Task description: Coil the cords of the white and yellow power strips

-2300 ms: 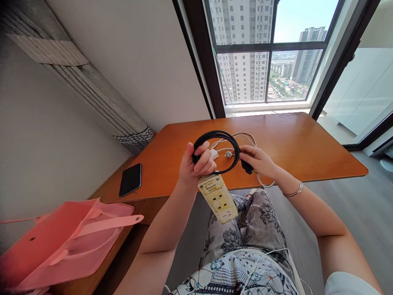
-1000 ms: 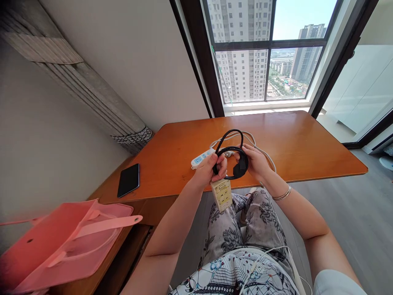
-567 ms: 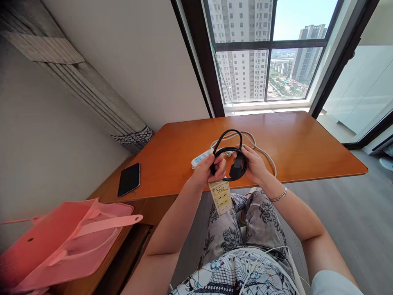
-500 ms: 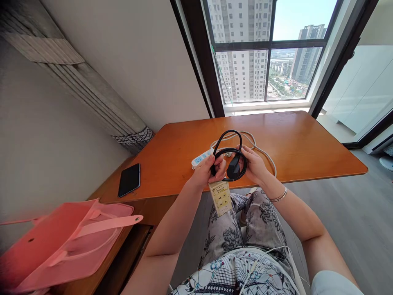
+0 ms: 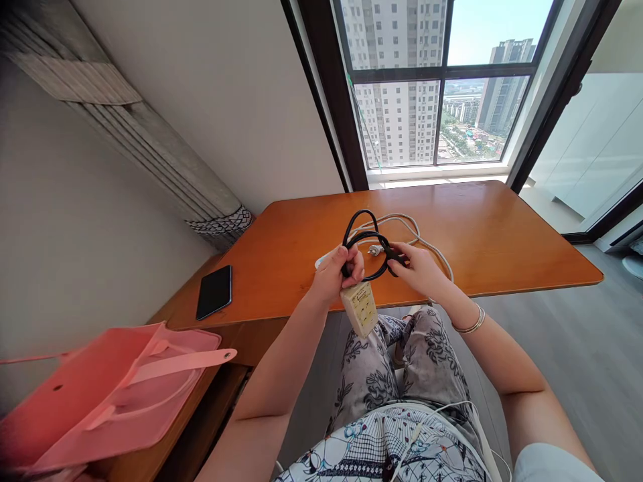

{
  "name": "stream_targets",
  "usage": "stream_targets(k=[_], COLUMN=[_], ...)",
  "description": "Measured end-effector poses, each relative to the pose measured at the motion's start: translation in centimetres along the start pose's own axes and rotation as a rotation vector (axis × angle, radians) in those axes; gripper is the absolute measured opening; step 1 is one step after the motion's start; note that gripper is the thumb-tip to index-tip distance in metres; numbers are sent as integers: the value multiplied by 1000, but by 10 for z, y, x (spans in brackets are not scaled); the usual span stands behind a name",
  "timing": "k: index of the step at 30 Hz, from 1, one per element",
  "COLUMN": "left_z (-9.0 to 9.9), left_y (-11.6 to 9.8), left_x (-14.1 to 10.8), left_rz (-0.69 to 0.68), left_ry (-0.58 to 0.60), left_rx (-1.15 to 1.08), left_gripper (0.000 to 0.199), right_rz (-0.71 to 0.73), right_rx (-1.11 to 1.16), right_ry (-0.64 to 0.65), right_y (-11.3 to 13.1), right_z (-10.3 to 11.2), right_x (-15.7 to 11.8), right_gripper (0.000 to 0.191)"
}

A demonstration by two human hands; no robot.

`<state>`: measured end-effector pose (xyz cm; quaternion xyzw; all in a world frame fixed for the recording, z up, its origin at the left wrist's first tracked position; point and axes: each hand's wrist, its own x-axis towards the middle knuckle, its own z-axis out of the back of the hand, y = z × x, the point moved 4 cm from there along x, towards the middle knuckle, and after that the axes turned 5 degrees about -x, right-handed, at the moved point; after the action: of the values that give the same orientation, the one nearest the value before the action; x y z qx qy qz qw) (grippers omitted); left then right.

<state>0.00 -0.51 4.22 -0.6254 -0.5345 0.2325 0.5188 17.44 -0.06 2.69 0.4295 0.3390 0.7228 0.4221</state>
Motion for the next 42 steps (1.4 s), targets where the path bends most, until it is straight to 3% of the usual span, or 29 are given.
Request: stream_targets(k=[3, 7, 10, 15, 19, 21, 24, 28, 32, 37, 42], left_z=[10, 17, 11, -2, -9, -12, -21, -36, -43, -38, -39], left_y=[-9, -17, -18, -15, -12, -10, -8, -6, -10, -11, -5], left_x=[3, 3, 2, 2, 0, -1, -4, -10, -14, -11, -7], left_rz=[-29, 21, 43, 20, -17, -51, -89, -108, -202, -265, -280], left_ry=[-96, -158, -119, -23, 1, 19, 88, 180, 183, 51, 36], left_rx=[-136, -295, -355, -351, -358, -338, -290, -266, -205, -217, -292], left_gripper=[57, 54, 54, 57, 57, 59, 61, 60, 54, 54, 50], right_rz=[77, 167, 190, 195, 180, 123, 5, -168, -228, -161, -34], right_rx=[-192, -346, -382, -328, -343, -246, 94, 551, 780, 815, 598], right_ry=[14, -117, -155, -71, -197, -219, -180, -66, 52, 155, 177], right_y=[-1, -2, -6, -6, -2, -6, -15, -20, -14, -9, -9], right_z=[4, 13, 13, -4, -15, -21, -33, -50, -52, -50, -48], right_x=[-11, -22, -20, -11, -10, -9, -5, -5, -14, -23, -28], right_gripper=[26, 32, 33, 33, 35, 30, 26, 34, 47, 74, 100])
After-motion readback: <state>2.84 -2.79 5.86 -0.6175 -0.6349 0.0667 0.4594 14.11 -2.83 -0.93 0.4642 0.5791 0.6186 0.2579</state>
